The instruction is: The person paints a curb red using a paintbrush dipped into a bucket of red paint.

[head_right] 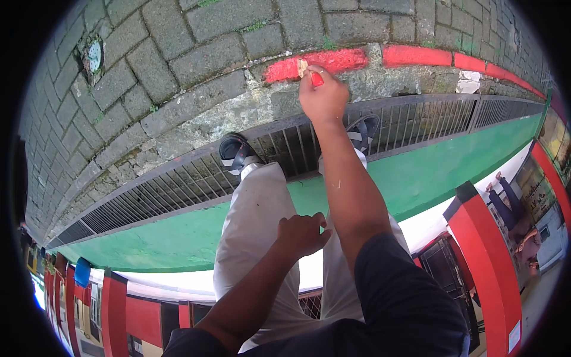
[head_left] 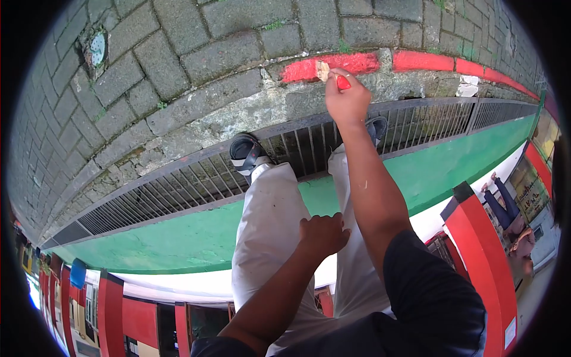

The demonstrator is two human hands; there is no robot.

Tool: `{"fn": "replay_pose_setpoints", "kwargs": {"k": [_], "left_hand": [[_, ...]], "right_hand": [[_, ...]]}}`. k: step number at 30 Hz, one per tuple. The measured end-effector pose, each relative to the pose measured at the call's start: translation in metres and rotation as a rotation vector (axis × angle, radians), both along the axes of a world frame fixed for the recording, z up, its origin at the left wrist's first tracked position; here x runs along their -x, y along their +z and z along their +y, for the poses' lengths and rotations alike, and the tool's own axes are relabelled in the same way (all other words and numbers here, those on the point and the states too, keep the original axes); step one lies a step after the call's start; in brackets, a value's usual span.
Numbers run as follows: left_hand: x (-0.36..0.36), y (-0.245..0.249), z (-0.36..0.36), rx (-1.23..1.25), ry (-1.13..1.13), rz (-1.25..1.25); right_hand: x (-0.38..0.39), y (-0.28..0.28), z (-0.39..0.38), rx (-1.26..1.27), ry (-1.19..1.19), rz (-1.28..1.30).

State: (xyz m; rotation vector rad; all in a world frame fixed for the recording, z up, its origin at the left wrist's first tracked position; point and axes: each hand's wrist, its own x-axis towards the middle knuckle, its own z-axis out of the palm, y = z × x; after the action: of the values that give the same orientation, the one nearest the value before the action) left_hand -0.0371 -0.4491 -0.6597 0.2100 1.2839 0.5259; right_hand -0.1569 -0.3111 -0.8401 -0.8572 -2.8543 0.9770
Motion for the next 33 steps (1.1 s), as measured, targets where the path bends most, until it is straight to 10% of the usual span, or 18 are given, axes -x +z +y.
{"fn": "replay_pose_setpoints", "kwargs": {"k": [10, 15, 19, 25, 28, 33], "left_hand": [[-0.003, 0.003, 0.0, -0.018, 0.057, 0.032], [-0.003, 0.0, -0.005, 0.015, 0.064, 0.059], [-0.006, 0.003, -0.001, -0.01, 0.062, 0.043], [0.006, -0.002, -0.004, 0.021, 0.03, 0.038], [0.002, 0.0, 0.001, 0.006, 0.017, 0.012], [0.007, -0.004, 0.007, 0.037, -0.081, 0.046]], "right_hand": [[0.026, 0.002, -0.034, 0.246, 0.062, -0.007], [0.039, -0.012, -0.02, -0.038, 0.079, -0.23], [0.027, -0.004, -0.03, 0.306, 0.096, 0.02], [-0.017, -0.016, 0.012, 0.086, -0.14, 0.119], [-0.03, -0.009, 0.017, -0.249, 0.143, 0.193], [-0.048, -0.008, -0.053, 0.172, 0.473, 0.04]]}}
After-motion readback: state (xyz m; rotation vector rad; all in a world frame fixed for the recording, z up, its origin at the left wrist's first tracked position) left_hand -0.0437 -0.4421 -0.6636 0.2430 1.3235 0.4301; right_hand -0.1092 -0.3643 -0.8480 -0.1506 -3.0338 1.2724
